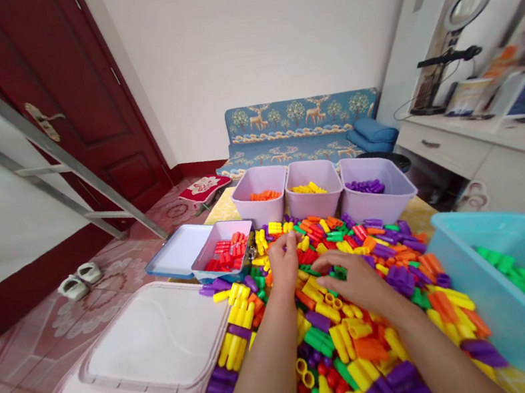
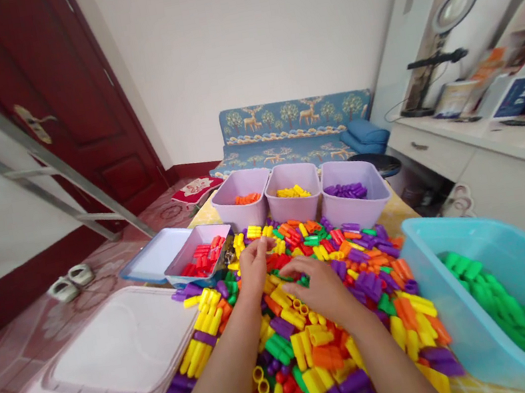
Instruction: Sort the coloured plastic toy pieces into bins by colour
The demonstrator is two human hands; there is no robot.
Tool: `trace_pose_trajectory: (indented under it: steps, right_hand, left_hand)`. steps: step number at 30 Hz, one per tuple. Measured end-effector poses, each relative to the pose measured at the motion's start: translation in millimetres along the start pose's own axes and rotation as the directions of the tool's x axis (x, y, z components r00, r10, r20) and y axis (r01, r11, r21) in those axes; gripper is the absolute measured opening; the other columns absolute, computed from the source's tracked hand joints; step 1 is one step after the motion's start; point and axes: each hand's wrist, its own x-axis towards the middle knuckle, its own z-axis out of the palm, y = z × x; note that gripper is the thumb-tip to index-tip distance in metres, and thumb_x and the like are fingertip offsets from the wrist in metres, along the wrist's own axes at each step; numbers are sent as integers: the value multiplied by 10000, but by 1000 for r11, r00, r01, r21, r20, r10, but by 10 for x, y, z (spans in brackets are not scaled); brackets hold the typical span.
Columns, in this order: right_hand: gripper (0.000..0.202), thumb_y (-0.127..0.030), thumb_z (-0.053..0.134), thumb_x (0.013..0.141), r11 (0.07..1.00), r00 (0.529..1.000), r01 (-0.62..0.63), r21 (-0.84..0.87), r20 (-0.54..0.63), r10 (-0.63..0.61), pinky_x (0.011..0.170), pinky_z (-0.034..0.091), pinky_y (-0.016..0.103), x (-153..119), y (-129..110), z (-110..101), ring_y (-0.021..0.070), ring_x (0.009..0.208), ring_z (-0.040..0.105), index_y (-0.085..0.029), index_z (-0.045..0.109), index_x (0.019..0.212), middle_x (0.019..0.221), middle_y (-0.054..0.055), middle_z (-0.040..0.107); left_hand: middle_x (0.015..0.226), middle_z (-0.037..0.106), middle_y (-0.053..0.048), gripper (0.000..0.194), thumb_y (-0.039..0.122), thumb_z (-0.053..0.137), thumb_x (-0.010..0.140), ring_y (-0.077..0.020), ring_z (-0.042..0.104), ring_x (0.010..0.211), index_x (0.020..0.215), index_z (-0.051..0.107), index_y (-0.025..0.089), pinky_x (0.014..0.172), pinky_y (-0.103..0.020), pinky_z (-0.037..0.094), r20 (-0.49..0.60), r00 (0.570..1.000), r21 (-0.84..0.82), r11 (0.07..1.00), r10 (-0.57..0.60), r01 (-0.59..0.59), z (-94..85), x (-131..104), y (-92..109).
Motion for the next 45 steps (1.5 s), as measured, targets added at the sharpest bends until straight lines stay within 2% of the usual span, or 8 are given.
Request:
trace_pose_trajectory:
  steps: [2, 5, 10, 16, 21, 27, 32, 45]
  right_hand:
    - [273, -221, 683, 733, 996, 974, 75, -40, 216, -65, 935, 439, 384, -13, -124, 64, 224, 1011, 589, -266, 706, 1001, 1060, 34, 677]
    - [382, -227, 690, 728, 969, 953, 151, -195, 289, -91, 1010, 371, 424, -24, -143, 153, 250, 1160, 506, -318, 681, 1099, 1248, 32, 601]
    - [320, -152, 574, 775, 867, 997, -29, -497, 49, 62, 1024, 340, 450, -7, 125, 117, 266, 1183, 492, -244, 695, 1057, 1242, 67, 612]
    - [361, -142, 531, 796, 790, 978, -210, -576, -111, 179, 968, 383, 443, -16, 271, -61, 284, 1134, 523, -211, 665, 1124, 1203, 82, 637]
    - [530, -128, 560, 705, 901, 986, 34, -432, 162, 41, 1078, 266, 426, -45, 45, 24, 238, 1228, 459, -258, 609, 1217, 1307, 52, 569]
    - [642, -187, 613, 642, 909, 918, 93, -405, 389, 79, 1094, 185, 478, -104, -86, 92, 284, 1247, 437, -279, 558, 1275, 1339, 83, 515]
    - [244, -318, 671, 682, 858, 949, 69, -509, 298, 100, 854, 391, 358, -44, -105, 89, 245, 939, 566, -212, 691, 901, 939, 58, 631]
    - [179, -171, 574, 713, 927, 980, -153, -343, 71, 188, 707, 430, 280, -44, 93, 92, 183, 795, 618, -261, 708, 789, 885, 14, 648]
  left_hand:
    - [815, 729, -83, 436, 453, 436, 896, -211, 667, 804, 842, 718, 125, 741, -315, 506, -32, 999, -37, 999, -25, 24, -6, -3, -1]
    - [823, 730, -87, 452, 464, 426, 898, -204, 668, 799, 838, 715, 121, 739, -308, 510, -39, 999, -64, 997, -34, 32, -9, -5, 4]
    - [783, 727, -78, 471, 504, 443, 882, -198, 668, 770, 811, 715, 127, 703, -288, 510, -22, 999, -84, 996, -35, 33, 3, 6, -16]
    - [795, 729, -85, 468, 485, 425, 895, -187, 657, 735, 826, 718, 126, 676, -280, 503, -8, 999, -77, 996, -51, 50, 25, 5, -52]
    - [801, 729, -93, 455, 468, 427, 896, -187, 655, 732, 828, 714, 122, 663, -277, 499, -9, 999, -82, 995, -53, 52, 30, -1, -33]
    - [773, 723, -87, 455, 467, 425, 894, -186, 654, 718, 833, 715, 122, 658, -281, 502, 4, 998, -110, 992, -61, 61, 32, 12, -36]
    - [739, 713, -80, 460, 482, 431, 888, -189, 647, 697, 817, 713, 125, 645, -284, 497, 7, 998, -92, 994, -62, 62, 33, 9, -66]
    - [707, 696, -57, 465, 510, 445, 878, -180, 629, 672, 773, 704, 138, 636, -276, 477, 40, 998, -68, 996, -47, 50, 41, 23, -95]
